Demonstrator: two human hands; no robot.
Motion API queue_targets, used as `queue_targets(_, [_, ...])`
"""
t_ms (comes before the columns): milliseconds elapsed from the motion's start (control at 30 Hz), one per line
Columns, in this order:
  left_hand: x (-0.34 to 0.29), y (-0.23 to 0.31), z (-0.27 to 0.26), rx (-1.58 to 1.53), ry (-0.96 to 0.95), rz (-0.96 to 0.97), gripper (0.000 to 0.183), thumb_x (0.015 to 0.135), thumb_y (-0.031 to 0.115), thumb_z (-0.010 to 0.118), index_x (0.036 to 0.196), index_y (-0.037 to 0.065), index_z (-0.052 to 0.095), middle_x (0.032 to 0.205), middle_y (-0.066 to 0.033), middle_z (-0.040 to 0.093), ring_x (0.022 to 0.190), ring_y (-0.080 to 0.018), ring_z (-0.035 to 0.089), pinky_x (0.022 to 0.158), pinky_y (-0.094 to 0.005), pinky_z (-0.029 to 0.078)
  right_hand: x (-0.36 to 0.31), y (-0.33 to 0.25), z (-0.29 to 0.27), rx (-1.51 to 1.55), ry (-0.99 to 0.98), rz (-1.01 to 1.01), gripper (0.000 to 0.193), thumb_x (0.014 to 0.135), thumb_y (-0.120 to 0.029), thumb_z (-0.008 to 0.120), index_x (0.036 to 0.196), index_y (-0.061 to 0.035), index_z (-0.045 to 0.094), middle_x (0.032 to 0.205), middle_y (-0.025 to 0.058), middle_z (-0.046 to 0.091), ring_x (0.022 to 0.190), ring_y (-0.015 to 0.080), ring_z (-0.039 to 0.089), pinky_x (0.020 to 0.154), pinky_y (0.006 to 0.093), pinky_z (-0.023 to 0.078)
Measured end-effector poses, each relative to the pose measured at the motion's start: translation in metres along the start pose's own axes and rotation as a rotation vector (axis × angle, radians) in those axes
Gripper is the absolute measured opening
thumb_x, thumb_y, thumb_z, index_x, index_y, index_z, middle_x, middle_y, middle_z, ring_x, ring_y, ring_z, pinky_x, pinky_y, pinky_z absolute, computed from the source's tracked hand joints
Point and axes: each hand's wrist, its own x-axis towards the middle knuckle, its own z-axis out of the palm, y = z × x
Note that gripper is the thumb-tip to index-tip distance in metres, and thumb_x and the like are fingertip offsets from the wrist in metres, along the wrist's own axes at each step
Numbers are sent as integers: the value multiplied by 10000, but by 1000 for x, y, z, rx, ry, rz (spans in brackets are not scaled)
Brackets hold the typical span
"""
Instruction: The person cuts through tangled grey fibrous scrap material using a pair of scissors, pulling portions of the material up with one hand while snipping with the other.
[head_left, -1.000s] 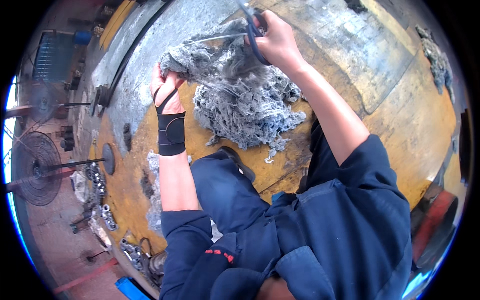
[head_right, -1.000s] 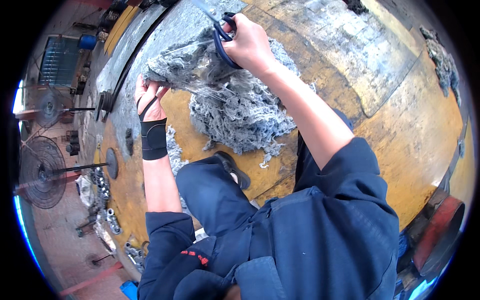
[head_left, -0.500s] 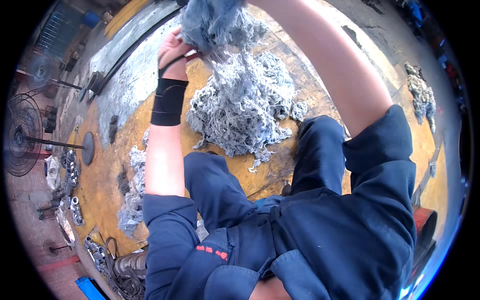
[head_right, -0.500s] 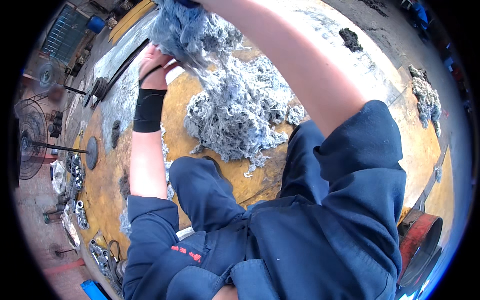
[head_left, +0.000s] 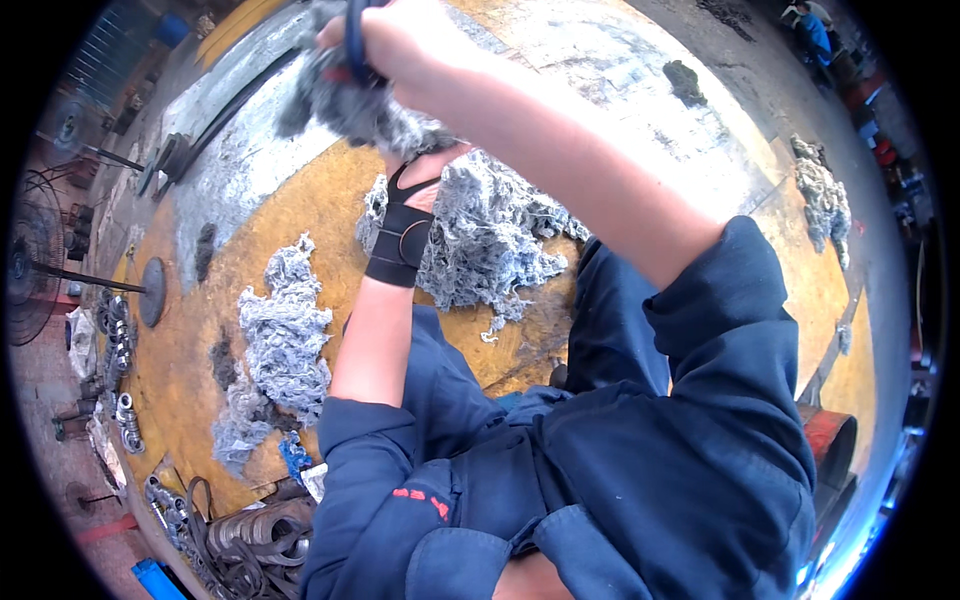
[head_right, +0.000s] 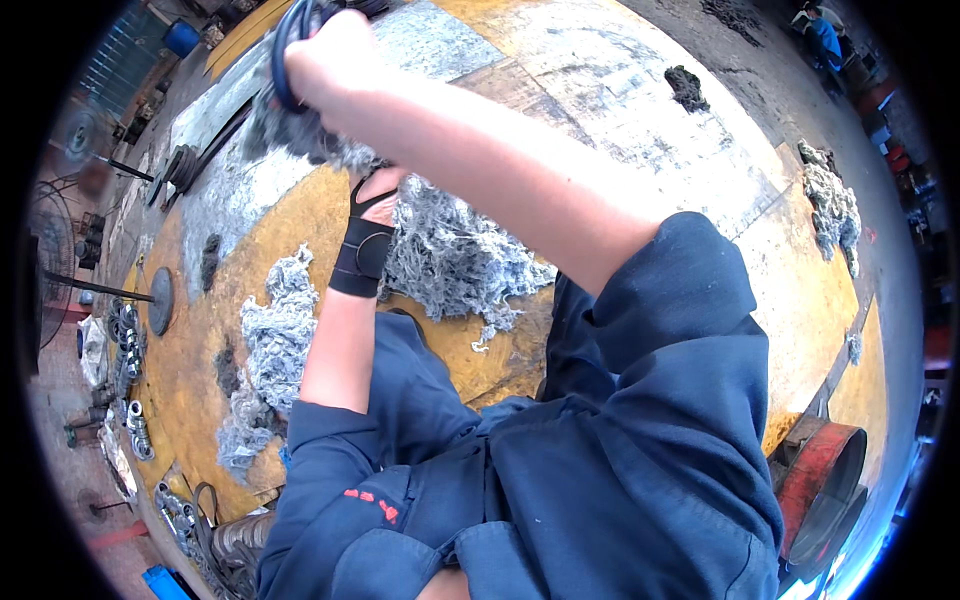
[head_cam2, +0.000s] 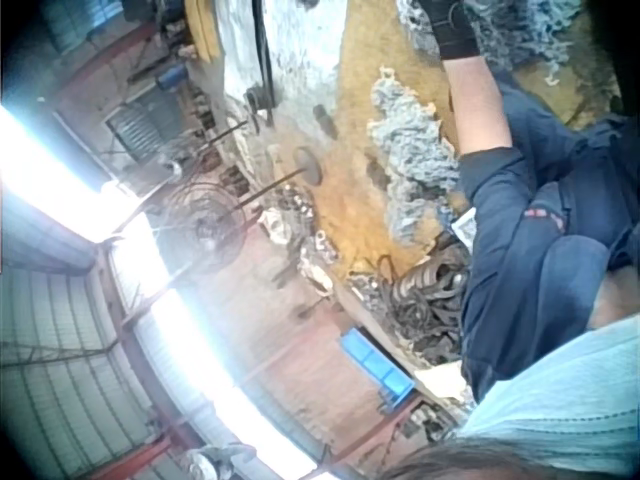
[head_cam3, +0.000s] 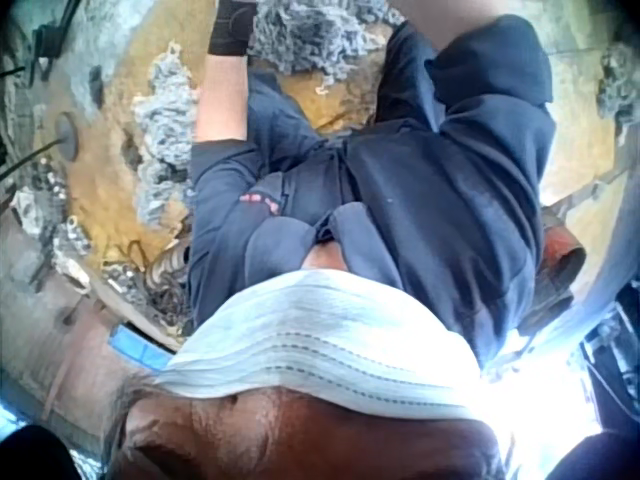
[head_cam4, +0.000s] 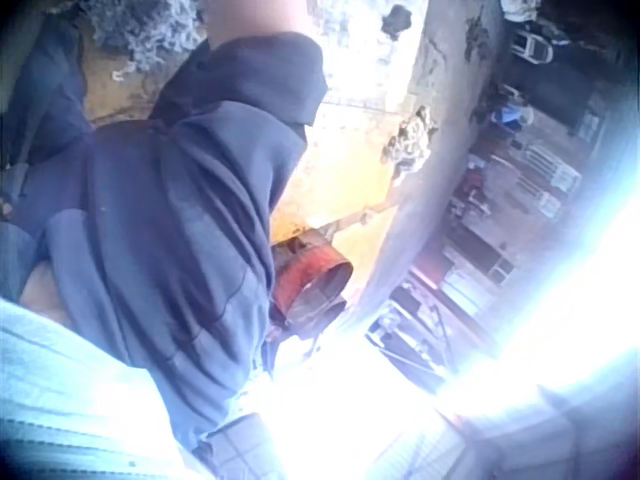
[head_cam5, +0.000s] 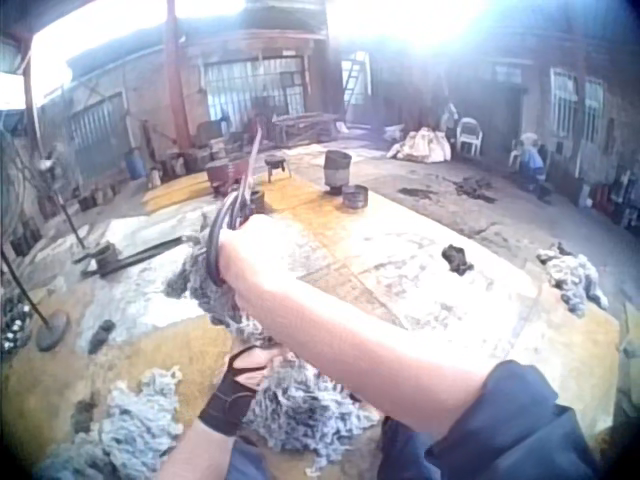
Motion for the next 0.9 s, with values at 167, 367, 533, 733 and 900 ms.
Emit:
queue_targets(167, [14,-20,-39,-557,18,-190,820,721,314,695,1379,45,287,1360,-163,406,1202,-312,452,952,-476,415,22,47,-3,-422,-99,-154,217,732,-130,703,847,17,593,746,113,617,697,194,641,677,347,524])
queue_targets(367, [0,-49,-76,-983,-50,-493,528,915,385,506,1322,57,427,1315,-134,497,1155,-299,512,904,-492,457,39,99,-92,-761,54,-321,295,735,-191,734,898,14,599,739,115,636,674,157,636,637,301,513])
queue_targets(533, [-10,-62,-83,-504,-155,-417,431,947,279,456,1319,63,428,1332,-91,479,1168,-219,497,998,-383,408,61,157,-84,-523,110,-120,301,719,-194,738,892,11,602,788,138,646,777,221,653,758,355,514])
queue_targets(733, [-4,-100,-107,-645,-137,-381,433,937,233,493,1334,81,411,1334,-65,470,1189,-199,469,1033,-361,369,86,167,-21,-416,221,-192,324,667,-174,778,837,14,577,830,182,646,831,284,651,774,360,502])
queue_targets(900, [-5,-75,-92,-732,-68,-247,477,892,227,578,1326,94,431,1311,-74,487,1206,-250,459,1038,-388,358,103,175,-17,-624,86,-91,350,663,-247,780,837,21,636,860,209,663,848,326,657,786,364,512])
